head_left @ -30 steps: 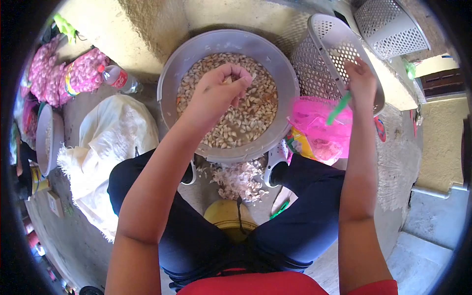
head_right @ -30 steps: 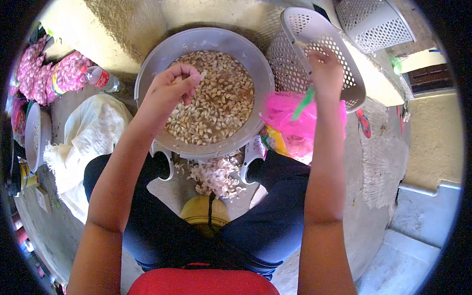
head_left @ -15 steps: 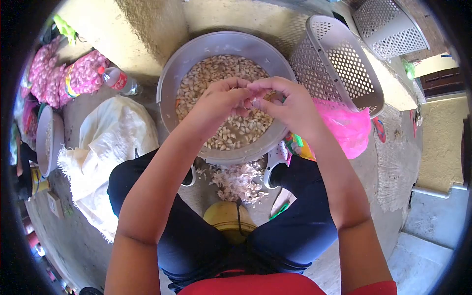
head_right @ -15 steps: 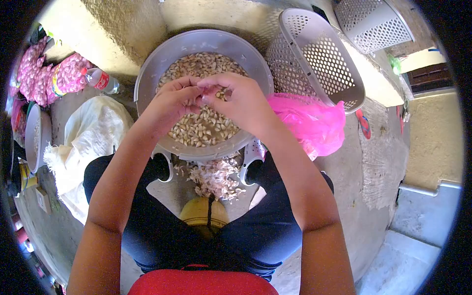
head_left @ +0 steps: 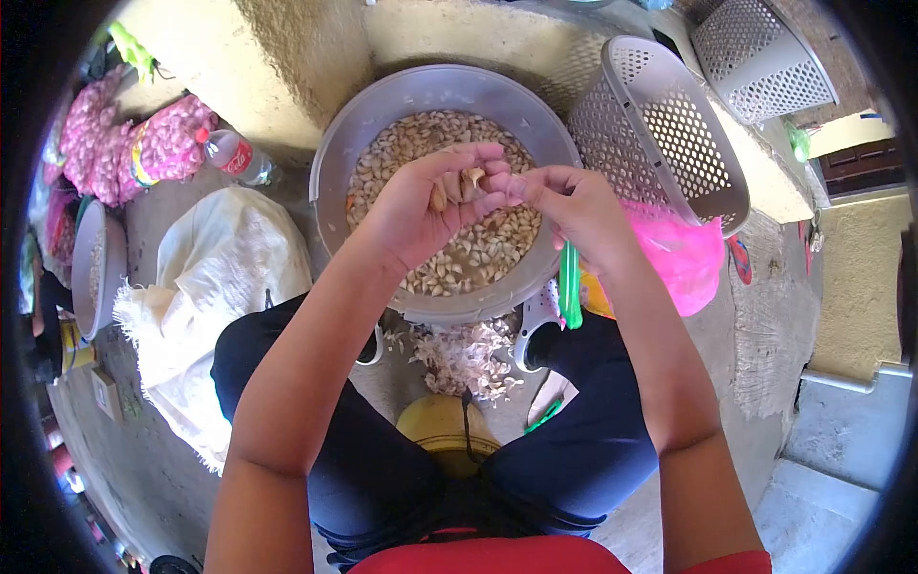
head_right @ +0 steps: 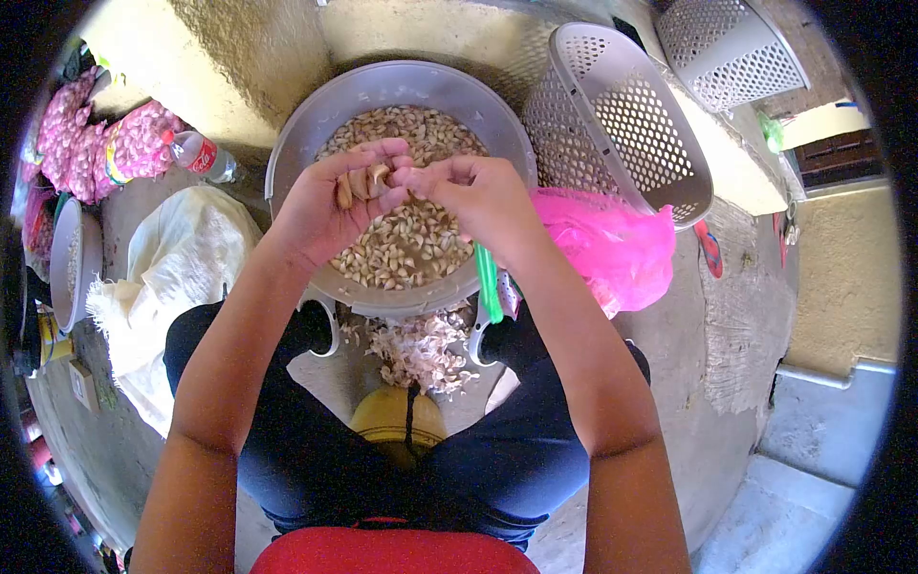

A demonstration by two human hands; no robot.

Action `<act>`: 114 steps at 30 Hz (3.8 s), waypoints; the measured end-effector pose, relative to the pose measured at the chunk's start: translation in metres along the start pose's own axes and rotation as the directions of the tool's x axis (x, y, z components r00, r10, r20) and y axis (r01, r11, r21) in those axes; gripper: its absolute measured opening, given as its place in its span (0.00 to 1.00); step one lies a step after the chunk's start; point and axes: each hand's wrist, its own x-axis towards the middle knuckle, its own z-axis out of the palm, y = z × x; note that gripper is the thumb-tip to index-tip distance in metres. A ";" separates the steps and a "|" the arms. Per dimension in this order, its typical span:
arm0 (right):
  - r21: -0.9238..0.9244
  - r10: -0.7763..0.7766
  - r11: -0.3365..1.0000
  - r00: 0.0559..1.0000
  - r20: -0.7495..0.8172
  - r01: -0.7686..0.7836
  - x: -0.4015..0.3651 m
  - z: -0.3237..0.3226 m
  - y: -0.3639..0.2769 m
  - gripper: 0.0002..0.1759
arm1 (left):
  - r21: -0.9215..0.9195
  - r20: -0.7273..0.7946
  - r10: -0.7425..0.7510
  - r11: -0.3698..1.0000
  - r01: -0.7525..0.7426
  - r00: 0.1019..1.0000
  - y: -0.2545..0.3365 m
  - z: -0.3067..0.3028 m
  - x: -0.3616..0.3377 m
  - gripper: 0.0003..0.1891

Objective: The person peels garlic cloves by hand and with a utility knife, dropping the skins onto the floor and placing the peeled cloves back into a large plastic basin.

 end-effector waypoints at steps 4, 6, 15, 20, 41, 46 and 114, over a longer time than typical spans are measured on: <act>0.154 0.033 0.988 0.999 0.013 -0.035 -0.001 0.007 0.003 0.17 | -0.009 0.035 0.043 0.999 -0.043 0.998 -0.001 0.001 0.001 0.17; 0.090 0.004 0.996 0.998 -0.066 0.002 0.004 0.009 0.002 0.16 | 0.001 0.038 0.052 0.999 -0.052 0.998 -0.001 0.001 0.000 0.16; -0.548 -0.580 0.739 0.785 -0.219 0.393 0.008 0.025 -0.009 0.10 | -0.036 -0.090 0.132 0.990 -0.135 0.987 0.003 0.000 0.002 0.16; -0.511 -0.564 0.716 0.825 -0.023 0.475 0.010 0.034 -0.014 0.09 | -0.160 -0.075 0.122 0.978 -0.132 0.990 0.004 -0.007 0.001 0.17; -0.261 -0.311 0.915 0.950 0.031 0.308 0.022 0.020 -0.026 0.12 | -0.162 -0.149 0.090 0.980 -0.114 0.985 0.005 -0.007 -0.004 0.11; -0.034 -0.104 0.994 0.994 0.037 0.105 0.025 0.013 -0.027 0.09 | -0.097 -0.048 0.064 0.993 -0.068 0.997 0.002 -0.008 -0.005 0.11; 0.026 -0.205 0.978 0.977 -0.052 0.206 0.008 0.030 -0.015 0.12 | 0.707 -0.078 0.316 0.686 -0.171 0.945 0.019 0.009 -0.015 0.09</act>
